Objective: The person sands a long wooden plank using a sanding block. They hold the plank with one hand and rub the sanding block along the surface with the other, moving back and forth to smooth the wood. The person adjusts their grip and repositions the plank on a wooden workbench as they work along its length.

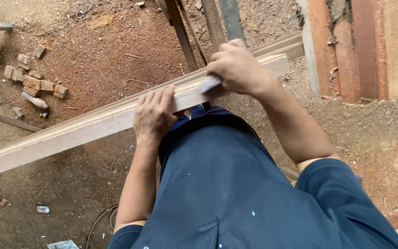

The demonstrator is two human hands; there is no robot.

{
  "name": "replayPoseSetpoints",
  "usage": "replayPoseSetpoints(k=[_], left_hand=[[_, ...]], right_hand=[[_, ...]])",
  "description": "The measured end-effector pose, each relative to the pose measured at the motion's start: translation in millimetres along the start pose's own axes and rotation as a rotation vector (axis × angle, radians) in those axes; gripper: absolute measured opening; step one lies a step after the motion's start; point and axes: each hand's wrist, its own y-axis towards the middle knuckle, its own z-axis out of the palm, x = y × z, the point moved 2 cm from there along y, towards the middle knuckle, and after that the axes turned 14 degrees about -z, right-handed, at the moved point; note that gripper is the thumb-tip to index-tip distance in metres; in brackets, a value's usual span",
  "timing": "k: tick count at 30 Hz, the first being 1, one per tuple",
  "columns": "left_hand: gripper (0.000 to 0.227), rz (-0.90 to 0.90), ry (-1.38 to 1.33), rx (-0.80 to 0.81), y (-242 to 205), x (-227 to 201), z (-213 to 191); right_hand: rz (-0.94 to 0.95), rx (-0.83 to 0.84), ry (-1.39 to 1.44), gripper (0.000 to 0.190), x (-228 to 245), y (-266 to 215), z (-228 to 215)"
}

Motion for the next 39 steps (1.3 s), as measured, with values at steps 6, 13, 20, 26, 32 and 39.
replayPoseSetpoints(k=[6,13,20,26,32,39], left_hand=[[0.061,-0.007,-0.034,-0.011,3.7,-0.6,2.6],[0.060,0.006,-0.005,-0.022,1.0,0.3,2.9],[0.048,0.007,-0.004,-0.023,-4.9,6.5,8.3],[0.058,0.004,0.004,-0.016,2.1,2.1,6.4],[0.046,0.005,-0.050,-0.053,3.1,-1.3,0.7],[0.032,-0.040,-0.069,-0.049,-2.1,3.3,8.1]], right_hand=[[0.106,0.133,0.073,0.013,-35.6,-32.2,-18.5],[0.037,0.144,0.072,0.015,-24.6,-14.8,-9.1],[-0.093,0.091,0.116,0.022,-4.6,21.2,13.7],[0.154,0.172,0.023,0.021,-55.5,-60.2,-35.7],[-0.114,0.046,0.118,0.005,-6.7,18.5,6.3],[-0.097,0.034,0.016,0.006,-8.2,2.5,-1.5]])
